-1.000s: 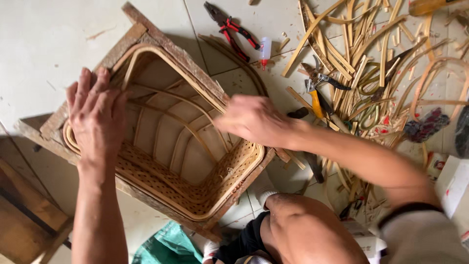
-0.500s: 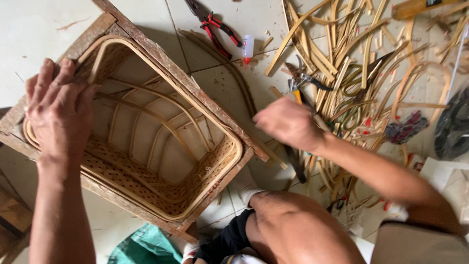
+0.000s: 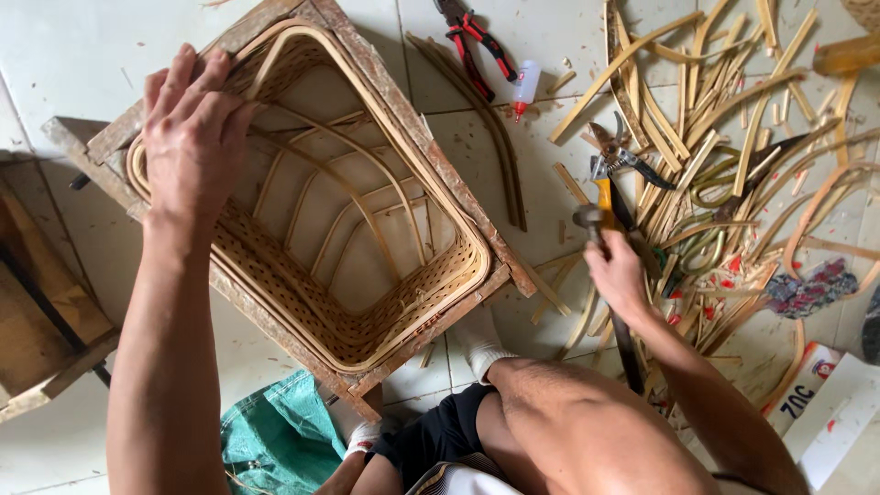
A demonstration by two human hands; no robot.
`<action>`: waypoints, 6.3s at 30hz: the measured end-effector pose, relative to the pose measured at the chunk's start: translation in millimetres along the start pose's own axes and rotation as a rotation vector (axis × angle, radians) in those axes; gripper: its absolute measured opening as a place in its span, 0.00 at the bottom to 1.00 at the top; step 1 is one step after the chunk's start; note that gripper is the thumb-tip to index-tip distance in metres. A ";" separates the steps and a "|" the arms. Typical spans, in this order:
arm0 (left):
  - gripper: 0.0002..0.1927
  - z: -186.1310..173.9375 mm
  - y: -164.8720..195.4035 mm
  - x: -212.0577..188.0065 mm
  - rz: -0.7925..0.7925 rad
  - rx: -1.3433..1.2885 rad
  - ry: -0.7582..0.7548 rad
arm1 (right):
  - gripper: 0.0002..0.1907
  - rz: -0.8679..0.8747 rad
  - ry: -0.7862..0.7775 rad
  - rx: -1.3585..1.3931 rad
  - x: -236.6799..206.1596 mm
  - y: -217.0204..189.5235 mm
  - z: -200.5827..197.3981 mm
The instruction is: The person assembles a rectangular basket frame by inserting thin wooden strips into a wooden mold. They use a hammer to tap the strips into place, pliers to adjust and trim them, and apply glue along the frame edges to secure the pieces.
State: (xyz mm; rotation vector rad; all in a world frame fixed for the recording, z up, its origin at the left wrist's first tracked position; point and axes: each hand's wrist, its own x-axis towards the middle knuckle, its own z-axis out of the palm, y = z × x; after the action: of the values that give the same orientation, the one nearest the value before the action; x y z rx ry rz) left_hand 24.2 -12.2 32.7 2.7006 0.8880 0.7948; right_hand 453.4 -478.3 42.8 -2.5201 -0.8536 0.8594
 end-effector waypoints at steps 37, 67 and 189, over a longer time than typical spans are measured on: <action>0.09 0.1 -10.5 -30.8 -0.108 0.050 -0.025 | 0.25 -1.033 -0.272 -0.145 -55.8 -152.7 -42.6; 0.06 -29.9 -3.6 -10.9 -0.038 -0.019 0.113 | 0.32 -1.216 -0.867 -0.162 -74.7 -265.4 28.5; 0.20 -23.9 10.6 95.0 -0.054 0.343 0.052 | 0.31 -1.026 -0.102 -0.004 88.7 -295.6 101.0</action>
State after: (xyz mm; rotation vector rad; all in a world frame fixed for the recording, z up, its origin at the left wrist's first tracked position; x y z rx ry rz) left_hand 80.7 36.2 97.3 2.9392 1.2029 0.7657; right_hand 318.0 -184.6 71.8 -1.6357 -1.8917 0.5940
